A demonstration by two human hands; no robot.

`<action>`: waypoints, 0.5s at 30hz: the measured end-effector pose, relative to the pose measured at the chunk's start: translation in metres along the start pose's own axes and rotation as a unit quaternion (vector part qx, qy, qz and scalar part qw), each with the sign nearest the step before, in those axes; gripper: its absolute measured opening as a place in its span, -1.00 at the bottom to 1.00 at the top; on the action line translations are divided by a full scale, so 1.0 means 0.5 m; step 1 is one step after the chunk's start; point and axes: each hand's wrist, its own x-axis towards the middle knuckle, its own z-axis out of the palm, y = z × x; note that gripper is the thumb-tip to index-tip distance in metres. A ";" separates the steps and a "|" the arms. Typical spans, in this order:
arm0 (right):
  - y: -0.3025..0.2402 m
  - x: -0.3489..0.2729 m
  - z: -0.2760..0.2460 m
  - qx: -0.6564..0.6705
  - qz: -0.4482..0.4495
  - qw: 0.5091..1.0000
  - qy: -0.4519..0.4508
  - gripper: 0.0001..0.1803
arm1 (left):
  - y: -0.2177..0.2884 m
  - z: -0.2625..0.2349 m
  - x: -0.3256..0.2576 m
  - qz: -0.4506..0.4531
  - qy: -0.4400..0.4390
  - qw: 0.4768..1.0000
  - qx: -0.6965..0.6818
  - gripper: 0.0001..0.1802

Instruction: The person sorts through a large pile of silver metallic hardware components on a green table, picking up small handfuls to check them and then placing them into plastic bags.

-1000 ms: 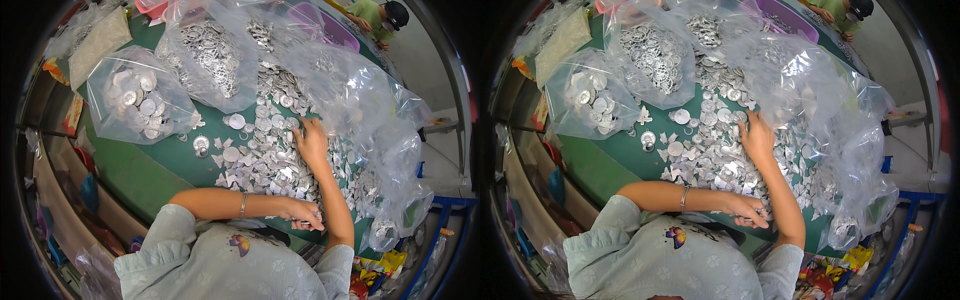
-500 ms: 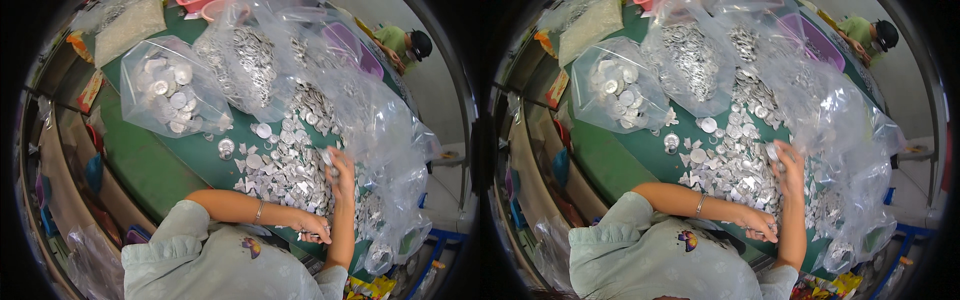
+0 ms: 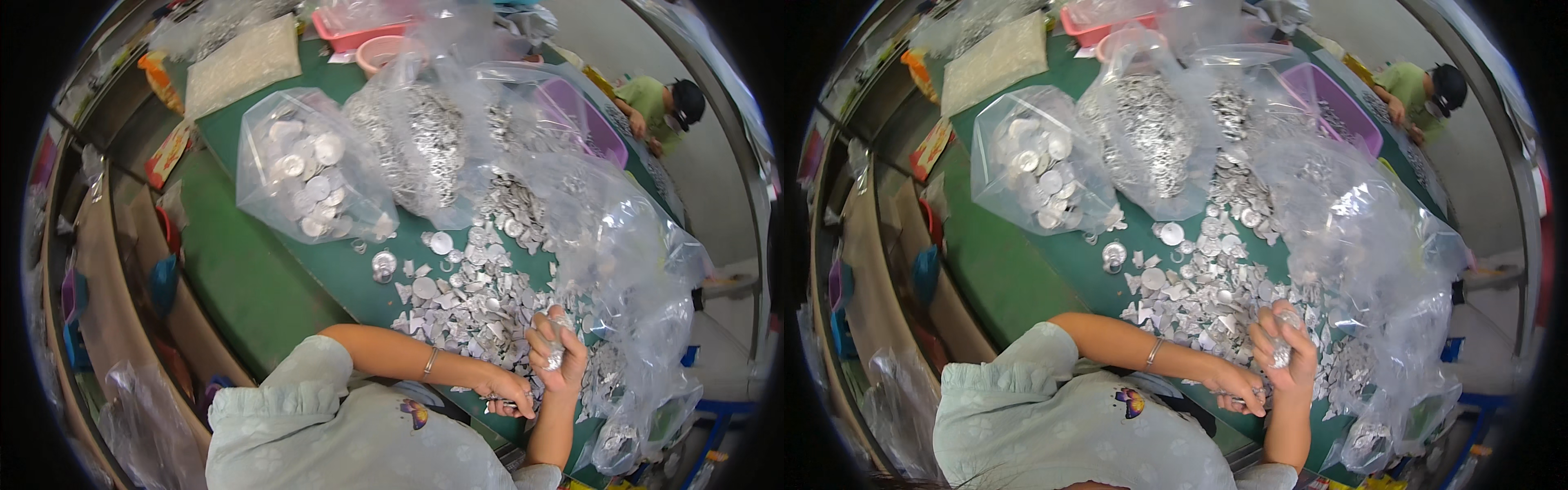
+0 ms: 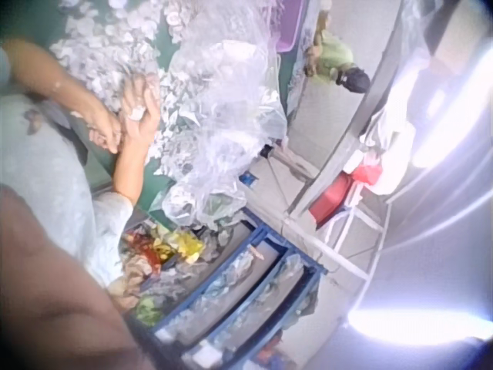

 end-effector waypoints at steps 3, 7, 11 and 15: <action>-0.015 -0.033 0.049 0.059 -0.080 0.994 -0.050 -0.72 | 0.005 0.001 -0.006 0.001 0.003 1.000 -0.005 -0.60; 0.002 -0.068 0.027 0.256 -0.085 0.958 0.094 -0.77 | 0.011 0.006 -0.007 -0.014 0.025 0.999 -0.022 -0.63; 0.032 -0.110 -0.046 0.374 -0.039 0.905 0.200 -0.78 | 0.010 -0.003 0.000 -0.032 0.026 0.999 -0.024 -0.67; 0.035 -0.156 -0.057 0.389 -0.074 0.909 0.133 -0.77 | 0.017 0.006 -0.004 -0.067 0.015 0.998 0.000 -0.67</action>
